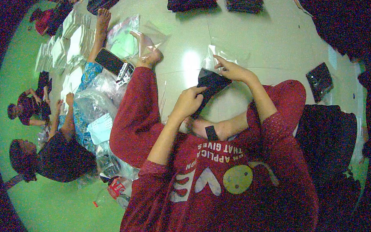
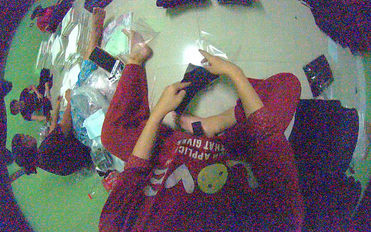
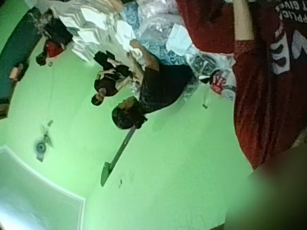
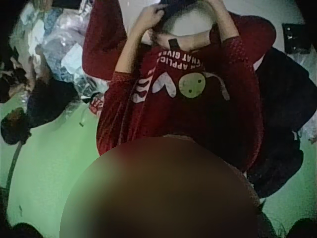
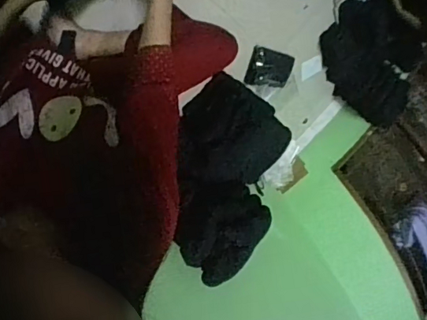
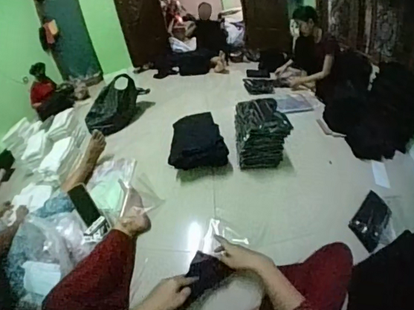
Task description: The person folds dark-colored garments and places them into clear plastic bags. They seal the bags, apply a small white label to the front, and stack the finished packages. The process is repeated for multiple items.
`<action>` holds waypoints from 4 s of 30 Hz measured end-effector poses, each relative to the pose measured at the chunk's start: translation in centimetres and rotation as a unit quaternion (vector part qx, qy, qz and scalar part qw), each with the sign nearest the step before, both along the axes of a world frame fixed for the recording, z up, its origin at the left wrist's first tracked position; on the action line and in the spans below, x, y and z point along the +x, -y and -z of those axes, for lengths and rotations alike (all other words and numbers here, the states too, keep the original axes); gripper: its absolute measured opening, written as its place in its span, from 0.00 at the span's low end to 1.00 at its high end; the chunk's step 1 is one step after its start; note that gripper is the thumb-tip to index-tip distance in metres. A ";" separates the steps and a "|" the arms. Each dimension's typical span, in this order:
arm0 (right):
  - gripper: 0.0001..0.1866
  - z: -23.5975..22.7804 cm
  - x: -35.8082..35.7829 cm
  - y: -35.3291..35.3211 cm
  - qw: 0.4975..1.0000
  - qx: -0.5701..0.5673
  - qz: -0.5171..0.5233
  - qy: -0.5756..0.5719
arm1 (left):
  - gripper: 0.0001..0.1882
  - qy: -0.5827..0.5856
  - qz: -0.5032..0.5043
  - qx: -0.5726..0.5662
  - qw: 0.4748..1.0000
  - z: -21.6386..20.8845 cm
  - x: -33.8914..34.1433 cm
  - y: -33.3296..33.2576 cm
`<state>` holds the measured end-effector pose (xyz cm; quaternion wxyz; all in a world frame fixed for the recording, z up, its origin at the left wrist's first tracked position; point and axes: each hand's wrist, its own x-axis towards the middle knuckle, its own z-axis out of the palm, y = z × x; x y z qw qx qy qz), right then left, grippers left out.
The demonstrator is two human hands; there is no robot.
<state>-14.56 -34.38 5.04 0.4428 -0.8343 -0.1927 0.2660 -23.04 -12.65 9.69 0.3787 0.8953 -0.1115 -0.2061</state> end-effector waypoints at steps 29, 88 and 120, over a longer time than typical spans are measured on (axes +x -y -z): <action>0.35 1.5 -3.4 3.6 0.975 -0.051 0.078 -0.201 | 0.28 0.100 -0.234 -0.144 0.956 7.5 -2.5 6.4; 0.14 5.7 -4.4 2.6 0.992 -0.070 0.103 0.005 | 0.29 0.314 0.025 0.193 0.929 8.1 1.3 6.6; 0.17 5.8 -4.4 2.6 0.984 -0.087 0.139 -0.070 | 0.09 -0.141 -0.237 -0.188 0.943 7.4 7.9 -1.5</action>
